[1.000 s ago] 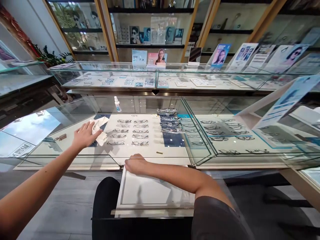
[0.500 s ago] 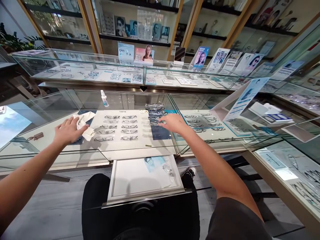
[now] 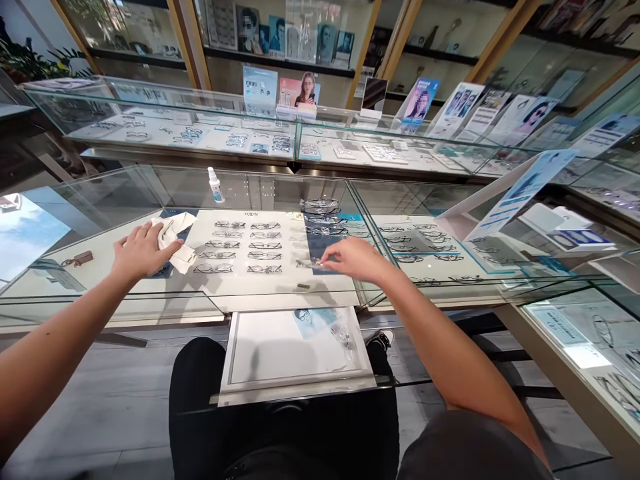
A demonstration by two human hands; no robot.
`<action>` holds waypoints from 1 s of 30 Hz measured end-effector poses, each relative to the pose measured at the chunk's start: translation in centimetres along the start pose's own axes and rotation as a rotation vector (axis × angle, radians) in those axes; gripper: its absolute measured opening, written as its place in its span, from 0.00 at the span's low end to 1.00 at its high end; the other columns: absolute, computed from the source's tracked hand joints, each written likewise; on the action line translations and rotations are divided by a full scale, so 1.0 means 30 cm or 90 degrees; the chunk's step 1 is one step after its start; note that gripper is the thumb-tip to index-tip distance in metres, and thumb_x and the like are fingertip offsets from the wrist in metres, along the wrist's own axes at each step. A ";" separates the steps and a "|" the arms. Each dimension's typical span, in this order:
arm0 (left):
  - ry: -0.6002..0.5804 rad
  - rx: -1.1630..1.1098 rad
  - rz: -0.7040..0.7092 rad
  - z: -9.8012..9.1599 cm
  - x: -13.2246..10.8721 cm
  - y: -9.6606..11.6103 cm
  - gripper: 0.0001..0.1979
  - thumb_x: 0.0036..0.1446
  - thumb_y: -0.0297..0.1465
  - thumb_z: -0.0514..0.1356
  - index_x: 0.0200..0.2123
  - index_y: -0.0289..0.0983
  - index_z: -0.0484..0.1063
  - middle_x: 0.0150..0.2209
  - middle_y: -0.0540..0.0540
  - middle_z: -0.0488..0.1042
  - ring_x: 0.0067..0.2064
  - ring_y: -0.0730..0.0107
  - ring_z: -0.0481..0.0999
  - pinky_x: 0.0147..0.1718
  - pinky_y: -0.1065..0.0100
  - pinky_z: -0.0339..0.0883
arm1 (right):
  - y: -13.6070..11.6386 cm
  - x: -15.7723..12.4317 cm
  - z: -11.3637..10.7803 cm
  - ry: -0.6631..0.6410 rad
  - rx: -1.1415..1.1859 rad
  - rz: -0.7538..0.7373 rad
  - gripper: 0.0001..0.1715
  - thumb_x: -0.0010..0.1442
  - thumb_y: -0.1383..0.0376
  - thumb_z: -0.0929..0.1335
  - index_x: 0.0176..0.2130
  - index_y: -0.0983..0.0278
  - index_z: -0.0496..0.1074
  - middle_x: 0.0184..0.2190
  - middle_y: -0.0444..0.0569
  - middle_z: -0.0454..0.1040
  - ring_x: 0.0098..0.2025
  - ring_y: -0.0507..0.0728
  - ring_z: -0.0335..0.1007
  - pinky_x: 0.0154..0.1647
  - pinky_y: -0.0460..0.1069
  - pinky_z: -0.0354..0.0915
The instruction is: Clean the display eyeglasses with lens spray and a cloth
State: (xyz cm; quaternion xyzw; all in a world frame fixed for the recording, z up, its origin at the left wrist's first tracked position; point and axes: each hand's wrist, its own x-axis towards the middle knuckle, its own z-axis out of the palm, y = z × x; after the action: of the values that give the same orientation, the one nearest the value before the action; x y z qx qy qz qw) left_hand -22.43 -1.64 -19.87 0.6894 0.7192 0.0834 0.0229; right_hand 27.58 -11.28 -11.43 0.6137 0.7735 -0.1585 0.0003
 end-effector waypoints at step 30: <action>0.016 -0.021 0.001 -0.019 -0.019 0.015 0.49 0.69 0.62 0.43 0.79 0.33 0.56 0.80 0.28 0.52 0.81 0.39 0.50 0.73 0.32 0.47 | 0.422 0.314 0.551 -0.075 -0.177 0.210 0.25 0.76 0.60 0.62 0.58 0.58 0.84 0.53 0.52 0.87 0.51 0.61 0.81 0.42 0.49 0.68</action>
State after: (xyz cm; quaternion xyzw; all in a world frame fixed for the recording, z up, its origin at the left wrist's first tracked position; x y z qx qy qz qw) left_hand -22.05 -2.26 -19.30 0.6885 0.7174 0.1034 0.0252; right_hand 34.07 -3.91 -32.06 0.7156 0.6757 -0.0834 0.1561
